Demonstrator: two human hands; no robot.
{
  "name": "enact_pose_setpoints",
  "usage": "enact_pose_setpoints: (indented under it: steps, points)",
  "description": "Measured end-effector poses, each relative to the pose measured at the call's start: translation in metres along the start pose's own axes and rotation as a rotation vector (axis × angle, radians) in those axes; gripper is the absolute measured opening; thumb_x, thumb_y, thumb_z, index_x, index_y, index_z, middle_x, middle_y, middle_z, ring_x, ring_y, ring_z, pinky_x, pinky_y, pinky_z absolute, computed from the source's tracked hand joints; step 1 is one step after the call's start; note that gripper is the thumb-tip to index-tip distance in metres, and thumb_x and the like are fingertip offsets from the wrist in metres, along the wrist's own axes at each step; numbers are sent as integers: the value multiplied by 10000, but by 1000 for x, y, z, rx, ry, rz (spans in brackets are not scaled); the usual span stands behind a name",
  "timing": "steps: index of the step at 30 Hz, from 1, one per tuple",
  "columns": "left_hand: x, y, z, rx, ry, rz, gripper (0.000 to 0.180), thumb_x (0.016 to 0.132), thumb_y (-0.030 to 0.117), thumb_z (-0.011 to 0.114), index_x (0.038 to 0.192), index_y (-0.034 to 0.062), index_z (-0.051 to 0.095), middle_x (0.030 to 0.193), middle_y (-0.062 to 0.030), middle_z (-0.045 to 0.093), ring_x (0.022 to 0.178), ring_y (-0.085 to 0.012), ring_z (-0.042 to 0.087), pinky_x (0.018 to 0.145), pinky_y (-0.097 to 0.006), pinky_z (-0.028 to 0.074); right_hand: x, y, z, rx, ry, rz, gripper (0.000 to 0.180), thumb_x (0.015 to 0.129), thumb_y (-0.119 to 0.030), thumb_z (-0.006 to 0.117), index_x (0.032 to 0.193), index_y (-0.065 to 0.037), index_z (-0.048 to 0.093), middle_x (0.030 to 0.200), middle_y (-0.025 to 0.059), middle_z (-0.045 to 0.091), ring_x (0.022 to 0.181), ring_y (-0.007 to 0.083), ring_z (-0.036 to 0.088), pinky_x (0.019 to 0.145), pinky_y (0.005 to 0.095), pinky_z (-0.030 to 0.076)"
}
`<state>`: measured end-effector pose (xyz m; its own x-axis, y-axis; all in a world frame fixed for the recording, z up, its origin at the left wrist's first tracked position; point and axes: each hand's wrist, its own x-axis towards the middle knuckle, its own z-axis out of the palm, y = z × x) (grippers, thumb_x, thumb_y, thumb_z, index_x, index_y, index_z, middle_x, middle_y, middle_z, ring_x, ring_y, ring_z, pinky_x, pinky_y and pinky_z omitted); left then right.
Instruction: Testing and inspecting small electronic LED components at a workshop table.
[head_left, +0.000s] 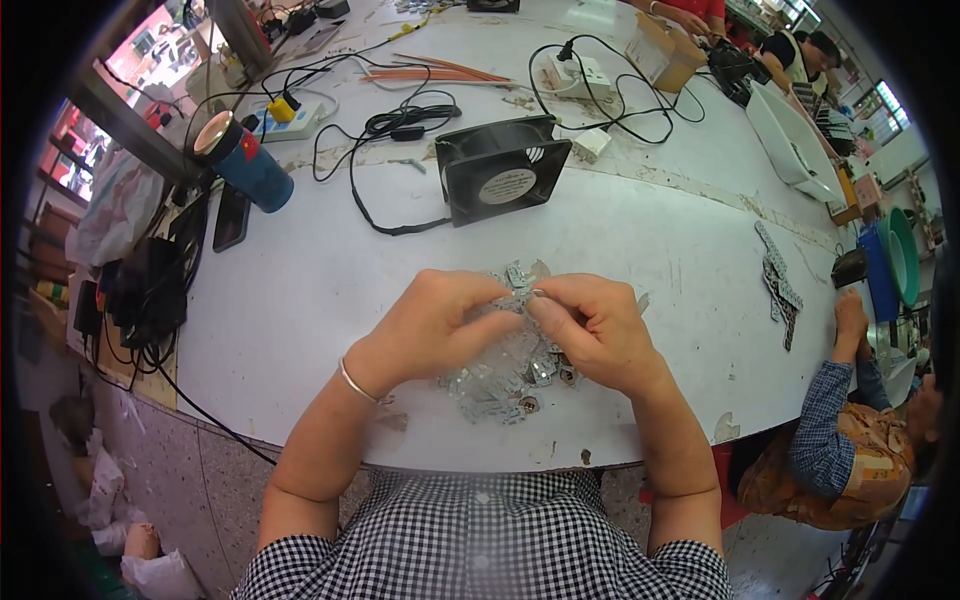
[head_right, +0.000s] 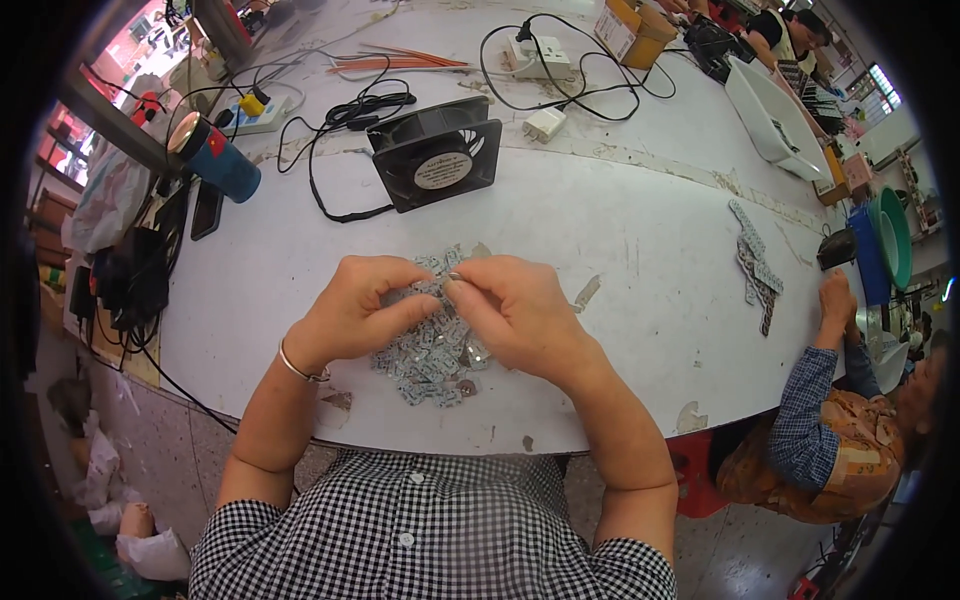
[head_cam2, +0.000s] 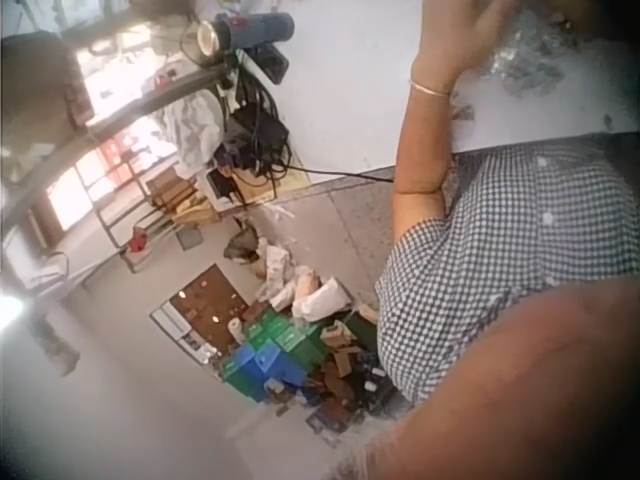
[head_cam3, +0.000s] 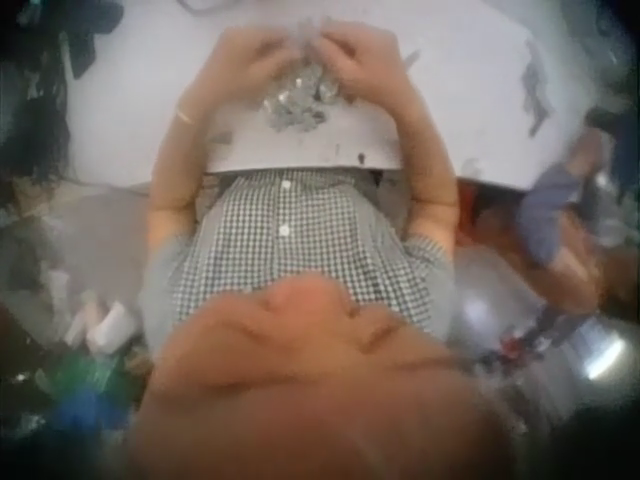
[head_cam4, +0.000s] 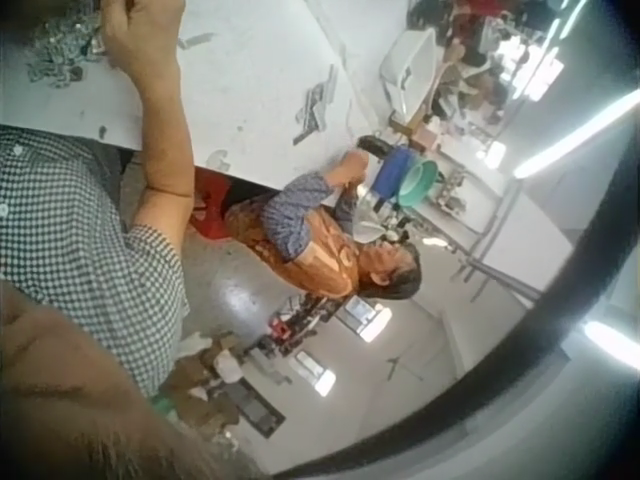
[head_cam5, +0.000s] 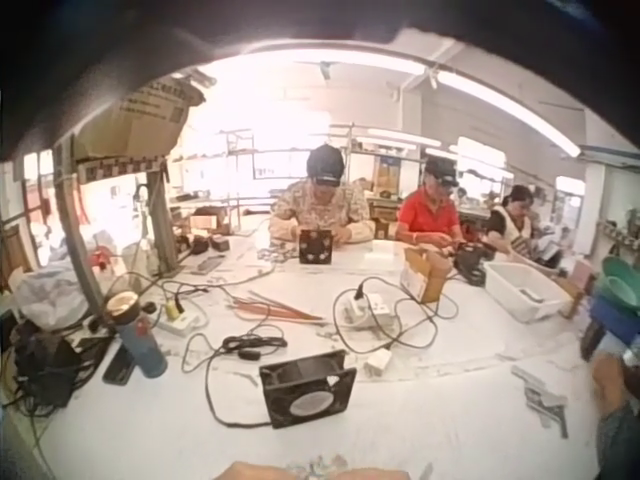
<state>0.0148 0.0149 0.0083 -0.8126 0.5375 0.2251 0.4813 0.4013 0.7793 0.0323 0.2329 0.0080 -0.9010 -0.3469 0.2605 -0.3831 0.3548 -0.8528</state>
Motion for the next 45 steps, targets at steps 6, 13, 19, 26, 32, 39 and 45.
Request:
enact_pose_setpoints:
  steps: [6,13,19,26,32,39,45]
  points:
    - [1,-4,-15,-306,-298,-88,132,859,106,714,849,-21,680,740,-55,640,614,-105,562,576,-250,452,0,4,-9,409,-229,236,175,944,-114,615,1004,35,685,724,-4,595,596,59,496,538,236,406]
    - [1,-10,-4,-356,-82,-155,178,875,27,662,1049,-12,655,825,-87,666,711,-121,645,648,-252,506,3,12,0,410,-14,387,196,991,-126,548,1062,12,669,734,-29,578,579,36,474,535,202,396]
    - [5,-14,18,149,224,230,298,838,20,673,1133,20,628,883,-143,678,716,-262,665,638,-319,536,1,12,5,150,-8,249,186,974,-110,566,1045,23,675,737,-29,581,613,37,485,556,204,402]
    - [6,-10,11,334,170,322,282,799,3,697,1073,8,633,841,-126,685,686,-290,663,605,-347,538,1,7,3,91,-21,190,189,961,-93,575,1053,30,683,746,-26,592,631,40,464,563,222,394]
    - [8,-12,11,398,220,407,276,768,10,716,1030,16,630,823,-128,683,676,-295,666,592,-352,542,1,5,4,117,-31,210,191,958,-83,572,1059,35,684,771,-12,610,656,42,483,583,221,409]
    - [8,-12,13,363,206,376,263,768,2,711,1019,15,633,822,-123,686,679,-292,672,597,-348,549,0,9,4,72,-26,186,184,956,-81,573,1038,42,681,797,14,634,683,60,508,607,236,430]
    - [10,-17,15,344,225,376,249,786,0,702,1026,15,637,819,-125,681,671,-286,667,587,-340,540,2,11,5,27,-2,148,174,948,-75,575,1027,40,679,795,39,641,690,82,533,620,253,445]
